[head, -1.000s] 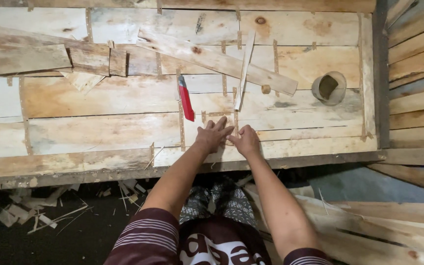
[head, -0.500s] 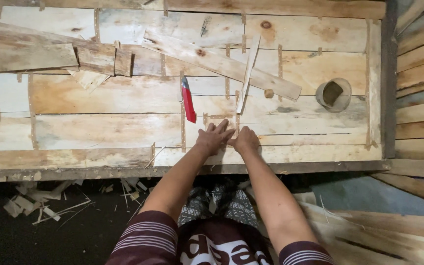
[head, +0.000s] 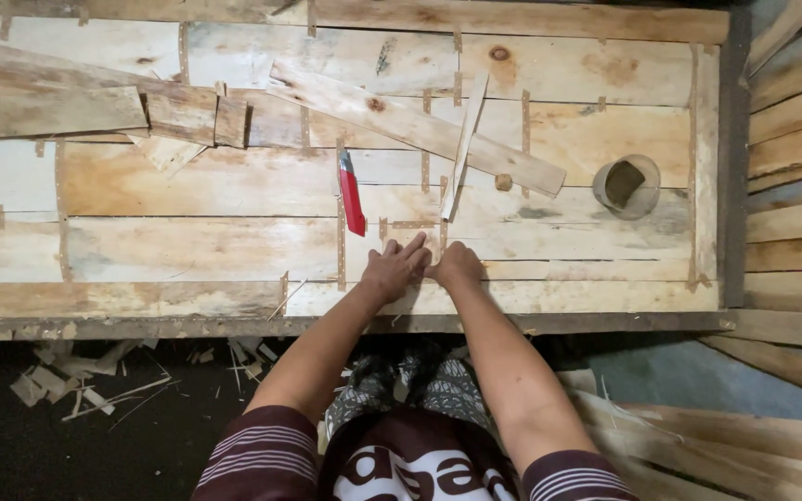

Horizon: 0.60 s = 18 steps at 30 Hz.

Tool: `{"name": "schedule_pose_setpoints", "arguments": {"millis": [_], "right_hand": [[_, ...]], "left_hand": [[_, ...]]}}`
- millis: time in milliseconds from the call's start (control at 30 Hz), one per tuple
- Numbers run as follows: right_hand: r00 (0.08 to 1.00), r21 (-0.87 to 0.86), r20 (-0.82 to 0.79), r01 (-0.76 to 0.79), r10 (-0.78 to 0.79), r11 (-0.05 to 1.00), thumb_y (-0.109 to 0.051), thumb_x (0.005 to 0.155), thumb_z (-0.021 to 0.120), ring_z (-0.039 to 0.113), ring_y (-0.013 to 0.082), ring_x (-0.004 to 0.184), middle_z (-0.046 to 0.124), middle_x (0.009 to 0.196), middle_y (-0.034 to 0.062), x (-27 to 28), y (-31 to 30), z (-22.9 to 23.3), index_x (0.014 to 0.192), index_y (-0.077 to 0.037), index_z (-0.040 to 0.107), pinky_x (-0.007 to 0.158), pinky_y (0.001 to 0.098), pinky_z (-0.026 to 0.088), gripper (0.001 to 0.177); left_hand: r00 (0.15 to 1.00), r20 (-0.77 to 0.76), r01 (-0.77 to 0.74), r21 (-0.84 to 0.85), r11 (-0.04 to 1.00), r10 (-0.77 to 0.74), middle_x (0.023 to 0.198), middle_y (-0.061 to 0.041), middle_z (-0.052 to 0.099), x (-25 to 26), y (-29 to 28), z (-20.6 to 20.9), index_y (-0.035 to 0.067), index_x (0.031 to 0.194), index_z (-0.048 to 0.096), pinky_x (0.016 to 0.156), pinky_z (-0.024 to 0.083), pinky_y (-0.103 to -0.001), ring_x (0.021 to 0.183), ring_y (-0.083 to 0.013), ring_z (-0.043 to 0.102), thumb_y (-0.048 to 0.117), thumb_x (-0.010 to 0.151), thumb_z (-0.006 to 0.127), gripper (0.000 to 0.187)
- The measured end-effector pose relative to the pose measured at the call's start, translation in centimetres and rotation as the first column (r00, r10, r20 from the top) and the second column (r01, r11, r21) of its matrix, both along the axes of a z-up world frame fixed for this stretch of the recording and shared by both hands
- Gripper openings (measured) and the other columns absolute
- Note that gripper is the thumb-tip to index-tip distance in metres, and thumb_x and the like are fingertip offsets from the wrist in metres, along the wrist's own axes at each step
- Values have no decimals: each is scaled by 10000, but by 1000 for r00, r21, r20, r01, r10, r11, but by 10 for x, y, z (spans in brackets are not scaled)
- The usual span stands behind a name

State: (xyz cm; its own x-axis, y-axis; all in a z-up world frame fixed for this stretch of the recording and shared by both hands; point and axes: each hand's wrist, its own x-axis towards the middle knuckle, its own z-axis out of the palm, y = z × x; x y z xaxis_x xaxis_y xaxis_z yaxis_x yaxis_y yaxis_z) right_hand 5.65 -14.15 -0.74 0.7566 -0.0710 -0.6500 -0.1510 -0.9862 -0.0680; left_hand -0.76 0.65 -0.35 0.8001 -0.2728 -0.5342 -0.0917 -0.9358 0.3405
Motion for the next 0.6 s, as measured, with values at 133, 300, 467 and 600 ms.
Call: {"name": "schedule_pose_setpoints", "arguments": {"millis": [133,300,467,600], "right_hand": [[1000,16,-22,-12,12,1000,-516,612,940,682,345,1149,688,1235,196,2,1,2,1174,-32,649,937,451,580,797],[999,25,-25,26,-25,999,-453,681,891,690,350,1141,703,1217,191,1,1,9,1154,-48,670,936,460,580,660],[1000,57,24,-6,5,998,-414,675,908,685,358,1139,703,1203,204,-2,-4,-3,1165,-31,654,947,452,574,672],[1000,77,10,1,-2,997,-406,690,900,683,361,1126,694,1197,205,-2,-6,-1,1176,-19,634,933,459,579,676]], "left_hand": [[1000,-15,-5,-3,1000,5,1736,90,70,-3,0,-2,322,1537,268,896,505,-580,1354,-315,438,192,803,776,902],[997,79,3,-5,1000,-2,1703,44,97,-4,-4,-4,427,1529,330,899,492,-606,1331,-340,441,194,938,634,704],[994,106,16,27,1000,-19,1718,13,161,-14,-11,-16,328,1500,401,964,474,-575,1388,-314,420,190,978,557,562],[931,359,78,-16,997,-67,1640,-64,297,-20,-15,-67,167,1485,450,1094,396,-538,1462,-301,345,205,938,562,560]]}}
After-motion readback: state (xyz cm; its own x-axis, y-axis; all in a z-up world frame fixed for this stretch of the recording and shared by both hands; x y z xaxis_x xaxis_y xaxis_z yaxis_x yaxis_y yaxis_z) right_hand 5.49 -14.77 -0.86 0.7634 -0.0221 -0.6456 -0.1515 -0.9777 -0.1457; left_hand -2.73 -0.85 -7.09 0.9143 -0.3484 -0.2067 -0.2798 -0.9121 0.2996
